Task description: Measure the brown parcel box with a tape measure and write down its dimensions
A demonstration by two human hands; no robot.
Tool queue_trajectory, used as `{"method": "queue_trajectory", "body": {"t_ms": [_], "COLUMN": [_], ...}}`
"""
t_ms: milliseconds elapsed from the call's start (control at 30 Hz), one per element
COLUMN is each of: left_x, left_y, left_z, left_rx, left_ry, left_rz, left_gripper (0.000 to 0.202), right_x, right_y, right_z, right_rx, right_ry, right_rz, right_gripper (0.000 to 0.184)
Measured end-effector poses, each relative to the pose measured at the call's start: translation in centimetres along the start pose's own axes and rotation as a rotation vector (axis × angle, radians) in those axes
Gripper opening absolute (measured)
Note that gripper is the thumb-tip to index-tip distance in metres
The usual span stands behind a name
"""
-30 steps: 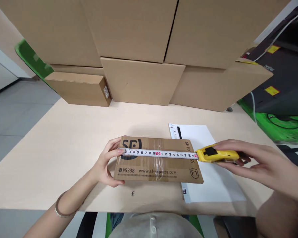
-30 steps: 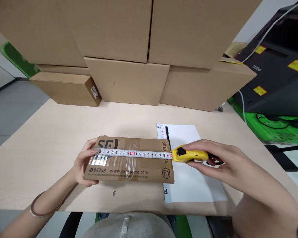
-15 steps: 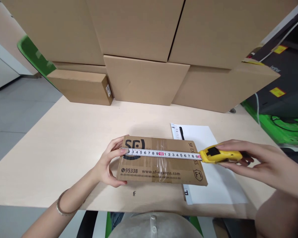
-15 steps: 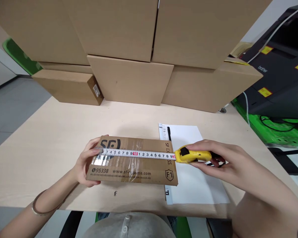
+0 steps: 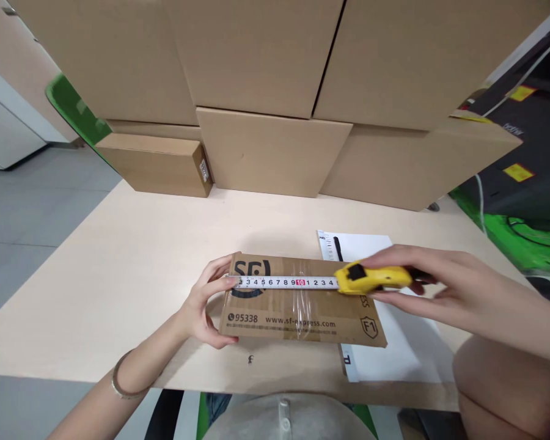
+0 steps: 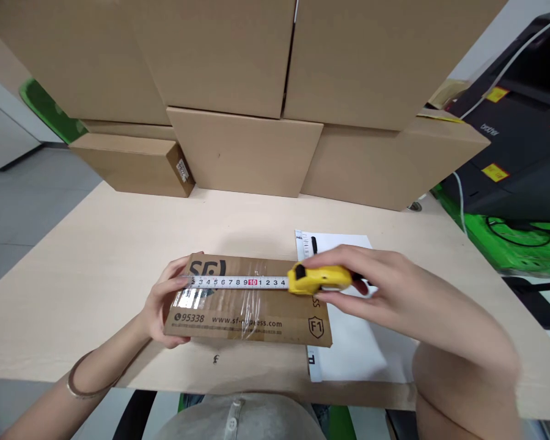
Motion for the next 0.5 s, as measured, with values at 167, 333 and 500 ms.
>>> {"method": "queue_trajectory", "body": {"t_ms": [167, 333, 500], "left_x": [0.2, 0.7, 1.3], "left_y": [0.3, 1.4, 1.7], "left_z": [0.5, 2.1, 1.9], "left_rx": [0.018, -0.013, -0.132], "left_ry": [-0.002, 0.067, 0.221], "left_rz": [-0.014, -0.037, -0.07], "left_gripper": [0.095, 0.116, 0.129], "right_x": [3.1, 6.0, 6.6], "right_y": [-6.0, -10.4, -12.2], "right_z": [2.2, 3.9, 4.9], "right_rx": [-0.151, -0.389, -0.497], "right_ry": [-0.105, -0.156, -0.079], "right_rz": [0.193, 0.29, 0.295], "right_gripper": [0.032, 0.038, 0.036]}}
Point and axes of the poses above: each hand's wrist, its own y-axis away from the middle knuckle, its own x-axis out of the palm, z = x × y, the point moved 1 cm from there along -y, towards the middle knuckle, and after that the axes turned 14 degrees about -x, right-handed, at the moved point
